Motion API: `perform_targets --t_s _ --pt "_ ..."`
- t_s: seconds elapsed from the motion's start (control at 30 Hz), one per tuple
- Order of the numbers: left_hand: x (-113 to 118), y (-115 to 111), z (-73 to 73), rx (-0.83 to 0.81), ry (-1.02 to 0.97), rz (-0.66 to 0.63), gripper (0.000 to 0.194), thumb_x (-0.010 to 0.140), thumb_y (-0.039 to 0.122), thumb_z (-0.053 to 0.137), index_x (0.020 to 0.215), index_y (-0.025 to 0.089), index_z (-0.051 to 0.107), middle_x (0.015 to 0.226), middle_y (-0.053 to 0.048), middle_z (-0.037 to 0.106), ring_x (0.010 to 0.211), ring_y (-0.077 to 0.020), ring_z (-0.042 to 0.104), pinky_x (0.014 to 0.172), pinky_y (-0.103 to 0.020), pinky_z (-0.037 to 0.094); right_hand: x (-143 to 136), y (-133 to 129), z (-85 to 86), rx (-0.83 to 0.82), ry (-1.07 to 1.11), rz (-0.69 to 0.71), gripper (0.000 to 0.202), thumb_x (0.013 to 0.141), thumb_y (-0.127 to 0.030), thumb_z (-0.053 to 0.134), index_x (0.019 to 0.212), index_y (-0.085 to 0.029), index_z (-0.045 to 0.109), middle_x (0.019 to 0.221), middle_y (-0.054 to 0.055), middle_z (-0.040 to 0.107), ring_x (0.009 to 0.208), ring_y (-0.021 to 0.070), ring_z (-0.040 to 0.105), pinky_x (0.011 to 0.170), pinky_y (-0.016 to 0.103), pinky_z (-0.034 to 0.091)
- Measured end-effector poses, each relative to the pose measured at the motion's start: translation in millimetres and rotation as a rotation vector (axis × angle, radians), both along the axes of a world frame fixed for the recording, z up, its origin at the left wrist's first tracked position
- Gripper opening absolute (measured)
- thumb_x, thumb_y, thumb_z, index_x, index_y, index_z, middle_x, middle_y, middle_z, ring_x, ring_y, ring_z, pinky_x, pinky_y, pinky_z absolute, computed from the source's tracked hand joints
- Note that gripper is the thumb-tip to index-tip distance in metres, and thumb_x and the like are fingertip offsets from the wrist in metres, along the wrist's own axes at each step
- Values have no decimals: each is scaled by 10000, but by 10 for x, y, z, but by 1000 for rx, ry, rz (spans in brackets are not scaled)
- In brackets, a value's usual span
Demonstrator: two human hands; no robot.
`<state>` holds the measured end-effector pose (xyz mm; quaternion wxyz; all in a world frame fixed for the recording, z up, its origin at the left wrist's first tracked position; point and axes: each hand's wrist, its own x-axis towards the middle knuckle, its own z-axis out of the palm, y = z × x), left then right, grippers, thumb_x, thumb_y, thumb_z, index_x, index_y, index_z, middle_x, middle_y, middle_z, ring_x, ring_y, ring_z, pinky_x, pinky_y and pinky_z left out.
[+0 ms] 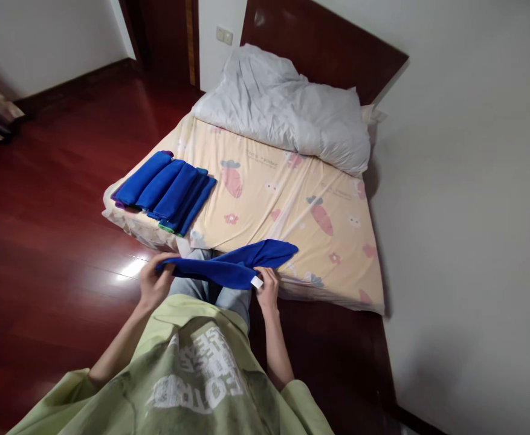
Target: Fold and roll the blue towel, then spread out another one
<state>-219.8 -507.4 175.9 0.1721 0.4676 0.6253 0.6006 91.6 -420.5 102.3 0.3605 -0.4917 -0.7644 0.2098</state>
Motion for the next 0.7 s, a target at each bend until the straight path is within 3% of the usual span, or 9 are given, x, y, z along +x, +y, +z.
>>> perform_targets --t_s 0.13,0.27,0.37,0.5,0.6,0.7 --pt "-252 22 140 40 -34 191 205 893 346 602 938 182 717 888 -43 743 831 -182 695 760 -275 545 301 101 -8 -29 36 -26 307 918 -132 430 935 -216 724 938 74 726 924 213 675 886 361 534" --pt "-401 17 167 -26 11 179 228 882 383 603 928 187 709 867 -32 727 796 -171 676 741 -271 536 202 103 -213 -221 16 103 313 903 -209 528 1168 -236 693 1149 89 704 985 204 673 870 346 545" --pt "-411 -16 135 -69 24 163 241 890 388 597 951 184 709 878 -32 724 793 -165 672 739 -266 534 -200 35 -487 -418 110 110 384 836 -282 655 1217 -237 650 1146 87 715 907 196 681 801 338 551" --pt "-406 -82 107 -70 39 180 251 902 383 599 973 172 715 909 -41 729 826 -168 677 774 -277 542 -932 -225 -751 -939 444 113 426 819 -479 715 1130 -226 572 798 -3 725 657 171 686 587 274 513" --pt "-442 -127 90 -82 29 228 269 908 385 591 1000 163 711 917 -47 729 843 -170 681 788 -284 544 -1382 -500 -758 -1257 709 142 536 767 -546 772 1105 -227 504 759 -38 700 628 177 705 548 260 498" --pt "-496 -179 40 -121 33 267 291 902 398 590 1017 158 707 932 -50 726 854 -171 679 780 -277 540 -1624 -679 -658 -1339 970 62 580 709 -432 855 1088 -235 463 756 -68 675 658 171 716 571 244 494"
